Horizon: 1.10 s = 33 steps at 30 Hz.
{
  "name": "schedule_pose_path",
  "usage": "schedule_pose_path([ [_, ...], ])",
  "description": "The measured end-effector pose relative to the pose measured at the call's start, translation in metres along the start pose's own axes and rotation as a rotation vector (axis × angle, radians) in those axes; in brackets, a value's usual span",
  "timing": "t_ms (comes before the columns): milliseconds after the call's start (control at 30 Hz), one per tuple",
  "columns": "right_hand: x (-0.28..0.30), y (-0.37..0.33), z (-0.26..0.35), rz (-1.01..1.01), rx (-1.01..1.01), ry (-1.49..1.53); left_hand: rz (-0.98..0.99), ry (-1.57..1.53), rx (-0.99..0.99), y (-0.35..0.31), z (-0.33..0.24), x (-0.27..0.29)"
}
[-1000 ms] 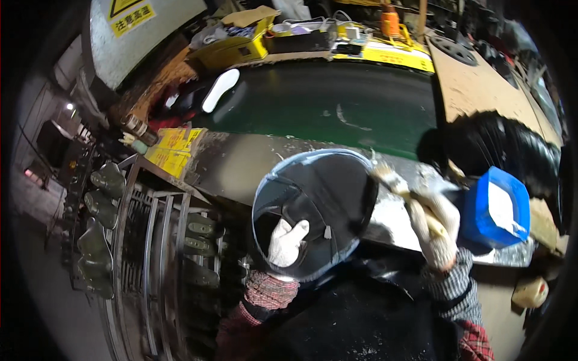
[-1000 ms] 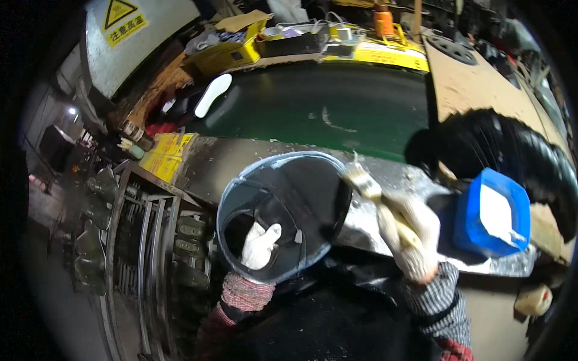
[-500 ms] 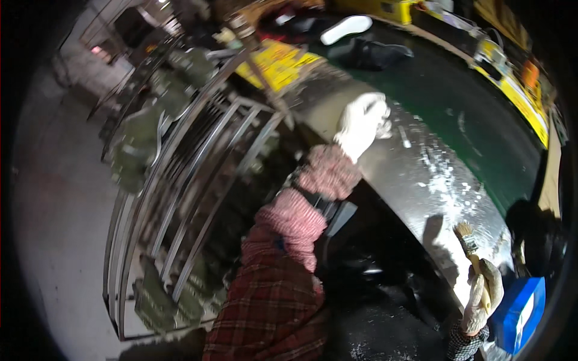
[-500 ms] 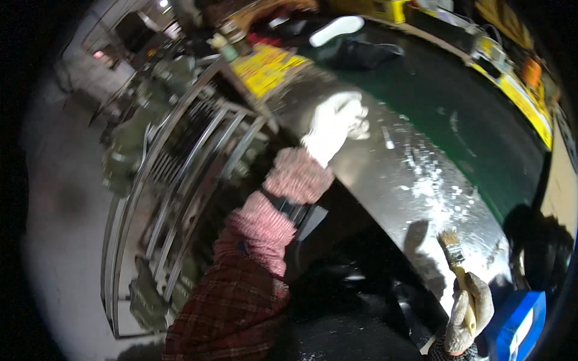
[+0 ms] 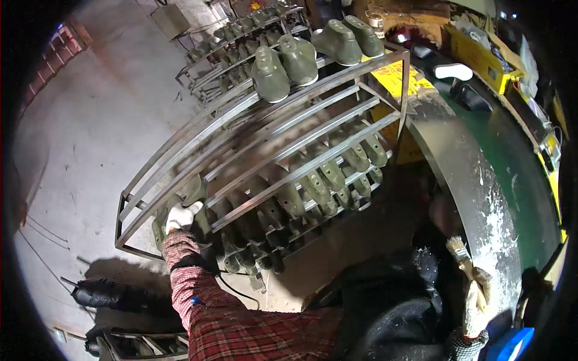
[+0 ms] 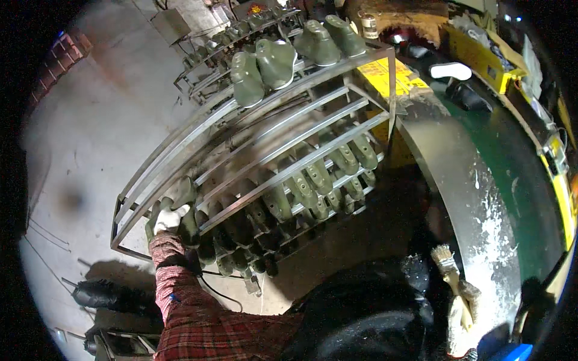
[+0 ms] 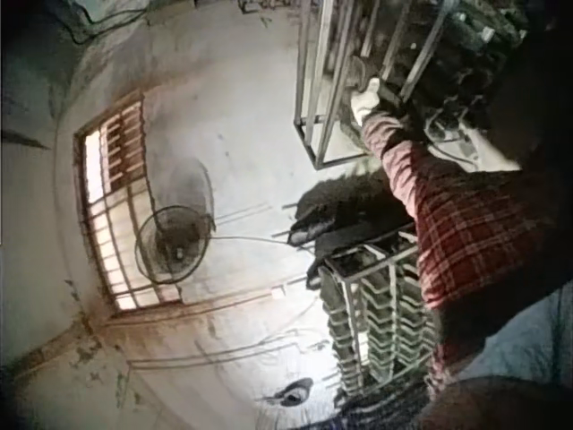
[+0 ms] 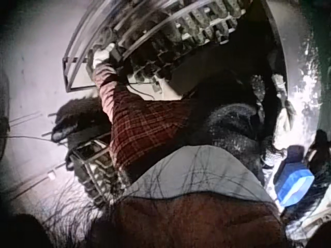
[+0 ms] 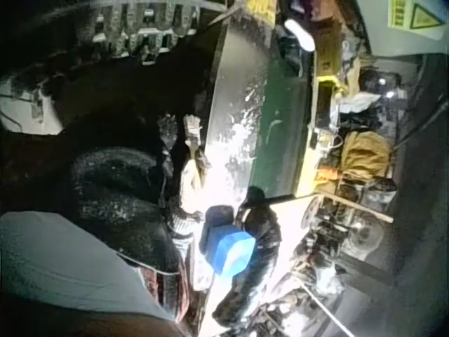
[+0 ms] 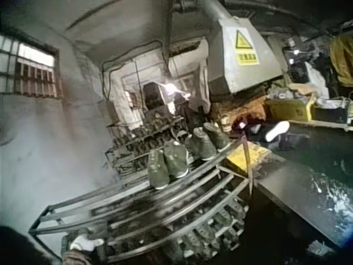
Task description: The person repeatedly applies a white adhesive to the edges and surfaces of black shoe parts using a brush. They dip the brush into a blue container, spread the adhesive on each part, and place the treated parts on a nearby rack. The process is repeated for multiple parts throughout the clip.
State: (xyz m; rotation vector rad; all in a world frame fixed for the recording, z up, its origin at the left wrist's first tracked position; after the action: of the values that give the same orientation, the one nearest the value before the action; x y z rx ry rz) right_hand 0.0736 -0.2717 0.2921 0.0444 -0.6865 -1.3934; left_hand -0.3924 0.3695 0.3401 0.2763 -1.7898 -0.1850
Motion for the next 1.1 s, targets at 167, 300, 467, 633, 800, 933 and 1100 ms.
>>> schedule_pose_path([
  [167,0.008,-0.009,-0.023,-0.012,-0.13,0.134,0.181,-1.019,0.149,-0.017,-0.013,-0.029],
  [300,0.036,-0.015,-0.009,-0.147,-0.062,-0.04,0.676,-1.689,0.304,-0.098,-0.159,-0.031],
  [467,0.09,-0.017,0.008,-0.398,-0.143,-0.091,1.577,-1.77,0.08,-0.299,-0.364,-0.032],
  [633,0.229,-0.042,0.027,-1.125,-0.028,-0.201,2.363,-1.602,-0.137,-0.445,-0.468,-0.012],
  [800,0.321,-0.117,0.012,-1.168,-0.333,-0.638,2.583,-1.356,-0.175,-0.532,-0.475,0.005],
  [933,0.328,-0.116,-0.029,-0.951,-0.484,-0.81,2.569,-1.216,-0.019,-0.558,-0.464,-0.004],
  [1100,0.335,-0.134,-0.002,-1.186,-0.291,-0.462,2.314,-0.857,0.353,-0.509,-0.427,-0.082],
])
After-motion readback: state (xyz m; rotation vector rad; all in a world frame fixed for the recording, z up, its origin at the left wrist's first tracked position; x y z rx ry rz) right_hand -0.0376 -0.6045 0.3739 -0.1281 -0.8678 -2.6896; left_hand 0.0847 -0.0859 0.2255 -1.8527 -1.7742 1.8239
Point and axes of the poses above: each hand's wrist, its own y-axis towards the middle knuckle, its own x-axis out of the back of the hand, z = x × y, the point moved 5 cm from there along y, towards the middle knuckle, and after that the axes turned 14 degrees about -z, right-handed, at the moved point
